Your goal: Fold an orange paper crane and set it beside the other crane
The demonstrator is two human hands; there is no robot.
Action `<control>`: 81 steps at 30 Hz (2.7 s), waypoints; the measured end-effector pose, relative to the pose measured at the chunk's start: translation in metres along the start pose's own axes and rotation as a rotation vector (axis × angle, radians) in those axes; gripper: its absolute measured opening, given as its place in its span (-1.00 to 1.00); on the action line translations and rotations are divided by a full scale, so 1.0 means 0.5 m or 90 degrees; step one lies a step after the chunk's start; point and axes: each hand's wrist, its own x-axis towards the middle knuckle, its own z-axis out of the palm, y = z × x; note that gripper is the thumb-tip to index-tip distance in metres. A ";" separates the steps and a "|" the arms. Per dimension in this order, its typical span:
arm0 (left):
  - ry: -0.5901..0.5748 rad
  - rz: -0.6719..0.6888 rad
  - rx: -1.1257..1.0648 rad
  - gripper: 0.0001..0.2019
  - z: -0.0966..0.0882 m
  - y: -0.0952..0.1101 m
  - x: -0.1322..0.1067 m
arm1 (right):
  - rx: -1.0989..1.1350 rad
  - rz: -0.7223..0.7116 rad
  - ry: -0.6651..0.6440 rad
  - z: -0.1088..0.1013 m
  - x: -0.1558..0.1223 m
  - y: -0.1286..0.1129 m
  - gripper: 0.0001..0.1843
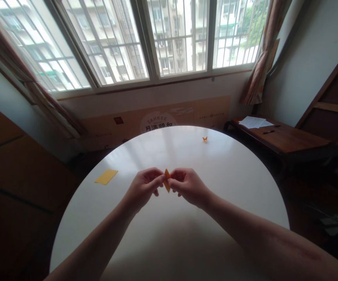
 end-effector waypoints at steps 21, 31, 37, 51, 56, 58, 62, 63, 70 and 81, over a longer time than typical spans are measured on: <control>-0.034 0.016 0.086 -0.62 0.002 -0.028 -0.002 | 0.082 0.076 0.002 0.003 0.006 0.007 -0.81; -0.001 0.055 0.160 -0.63 0.006 -0.034 -0.001 | 0.095 0.077 0.009 0.006 0.008 0.011 -0.77; -0.011 0.052 0.124 -0.65 0.007 -0.032 -0.004 | 0.132 0.058 0.045 0.001 0.011 0.018 -0.79; -0.002 -0.034 -0.031 -0.73 0.014 -0.024 0.003 | 0.143 0.067 0.051 0.001 0.013 0.019 -0.77; 0.027 -0.027 0.029 -0.77 0.011 -0.029 0.003 | 0.124 0.055 0.051 0.001 0.015 0.019 -0.76; 0.044 -0.019 0.072 -0.79 0.009 -0.031 0.002 | 0.118 0.043 0.053 0.001 0.016 0.020 -0.75; 0.058 0.019 0.156 -0.83 0.009 -0.032 -0.001 | 0.103 0.022 0.071 0.002 0.018 0.026 -0.75; 0.059 0.031 0.176 -0.83 0.010 -0.032 -0.002 | 0.099 0.019 0.077 0.002 0.018 0.027 -0.76; 0.033 0.026 0.173 -0.89 0.015 -0.034 -0.002 | 0.100 0.005 0.077 0.002 0.019 0.026 -0.85; 0.049 -0.050 0.010 -0.94 0.020 -0.038 0.004 | 0.108 0.023 0.087 0.003 0.016 0.028 -0.79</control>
